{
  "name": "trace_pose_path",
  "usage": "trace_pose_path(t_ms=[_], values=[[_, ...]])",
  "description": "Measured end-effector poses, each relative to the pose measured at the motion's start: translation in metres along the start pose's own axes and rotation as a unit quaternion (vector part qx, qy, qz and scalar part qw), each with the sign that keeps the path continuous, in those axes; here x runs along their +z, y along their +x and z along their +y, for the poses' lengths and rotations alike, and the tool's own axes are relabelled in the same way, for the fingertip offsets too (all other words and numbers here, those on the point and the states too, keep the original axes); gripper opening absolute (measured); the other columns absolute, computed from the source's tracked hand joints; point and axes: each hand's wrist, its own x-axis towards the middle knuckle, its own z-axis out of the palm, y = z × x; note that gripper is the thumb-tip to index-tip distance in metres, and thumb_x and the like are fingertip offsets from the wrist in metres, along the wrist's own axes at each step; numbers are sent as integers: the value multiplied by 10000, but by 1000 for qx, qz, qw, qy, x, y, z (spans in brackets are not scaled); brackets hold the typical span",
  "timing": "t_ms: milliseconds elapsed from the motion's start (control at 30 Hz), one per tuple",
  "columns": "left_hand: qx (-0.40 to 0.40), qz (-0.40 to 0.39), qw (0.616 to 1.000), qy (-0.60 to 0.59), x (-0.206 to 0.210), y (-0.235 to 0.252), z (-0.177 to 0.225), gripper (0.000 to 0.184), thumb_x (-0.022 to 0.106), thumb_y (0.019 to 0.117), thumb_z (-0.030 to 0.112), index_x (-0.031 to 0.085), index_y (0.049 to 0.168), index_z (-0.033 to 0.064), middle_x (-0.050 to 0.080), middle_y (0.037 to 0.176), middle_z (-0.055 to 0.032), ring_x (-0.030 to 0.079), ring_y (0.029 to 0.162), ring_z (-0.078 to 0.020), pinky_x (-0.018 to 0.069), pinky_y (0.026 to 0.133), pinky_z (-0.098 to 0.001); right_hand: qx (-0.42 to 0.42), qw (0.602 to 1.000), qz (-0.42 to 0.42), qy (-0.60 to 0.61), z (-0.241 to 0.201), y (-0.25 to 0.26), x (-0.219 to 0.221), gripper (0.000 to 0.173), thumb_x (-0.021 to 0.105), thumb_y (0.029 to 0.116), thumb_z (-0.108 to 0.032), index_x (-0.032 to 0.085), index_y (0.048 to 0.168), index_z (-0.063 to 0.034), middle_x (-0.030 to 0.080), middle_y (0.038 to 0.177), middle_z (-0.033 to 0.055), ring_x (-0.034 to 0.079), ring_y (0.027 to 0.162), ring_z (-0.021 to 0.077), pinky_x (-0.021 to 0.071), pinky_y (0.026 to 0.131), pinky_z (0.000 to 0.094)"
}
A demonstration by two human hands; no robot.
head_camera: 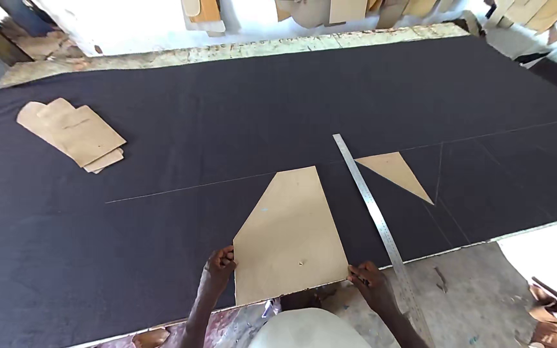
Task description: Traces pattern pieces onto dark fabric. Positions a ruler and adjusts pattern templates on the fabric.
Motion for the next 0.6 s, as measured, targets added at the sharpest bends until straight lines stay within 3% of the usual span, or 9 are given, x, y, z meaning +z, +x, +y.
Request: trace_pose_path(t_ms=[67, 100, 167, 300, 400, 467, 600], values=[[55, 42, 994, 84, 6, -1, 10, 435, 740, 924, 168, 634, 1337, 80, 651, 1224, -135, 648, 1072, -276, 557, 925, -497, 7, 1000, -5, -13, 0, -1, 0, 305, 680, 965, -408, 785, 1184, -224, 678, 1014, 43, 643, 807, 130, 576, 709, 330], [102, 61, 985, 126, 9, -1, 19, 456, 743, 925, 217, 636, 1341, 64, 633, 1276, -171, 603, 1180, -344, 504, 1008, -566, 12, 1000, -8, -22, -1, -1, -1, 305, 673, 967, -415, 784, 1187, -234, 680, 1024, 39, 647, 818, 131, 577, 718, 335], [184, 74, 962, 187, 22, 10, 40, 480, 719, 933, 298, 640, 1352, 77, 594, 1373, -185, 532, 1286, -415, 427, 1068, -639, 20, 999, -12, -31, -5, -2, -2, 305, 669, 971, -414, 780, 1194, -238, 683, 1041, 47, 656, 843, 146, 582, 740, 354], [199, -3, 955, 220, 66, 72, 90, 561, 704, 961, 380, 581, 1439, 112, 426, 1589, -153, 376, 1456, -429, 365, 1125, -668, 30, 998, -23, -48, -11, -3, -4, 320, 639, 990, -432, 774, 1202, -234, 693, 1058, 50, 671, 868, 159, 588, 757, 379], [186, -44, 959, 211, 103, 135, 121, 642, 724, 946, 401, 537, 1475, 90, 365, 1620, -202, 306, 1496, -458, 323, 1145, -699, 37, 997, -23, -56, -12, -3, -2, 325, 611, 1002, -452, 775, 1201, -255, 687, 1052, 31, 660, 849, 140, 585, 747, 365], [158, -43, 964, 208, 125, 165, 139, 692, 729, 927, 466, 532, 1481, 100, 402, 1589, -216, 332, 1471, -474, 335, 1122, -713, 36, 997, -20, -60, -11, -3, -1, 317, 606, 1007, -448, 773, 1207, -268, 690, 1050, 25, 663, 842, 134, 586, 747, 355], [132, 11, 968, 212, 148, 185, 151, 645, 807, 858, 425, 616, 1398, 128, 463, 1527, -192, 356, 1434, -470, 340, 1062, -746, 45, 998, -16, -52, -15, -1, -1, 291, 611, 1011, -429, 777, 1193, -275, 692, 1050, 20, 672, 847, 138, 594, 747, 362]])
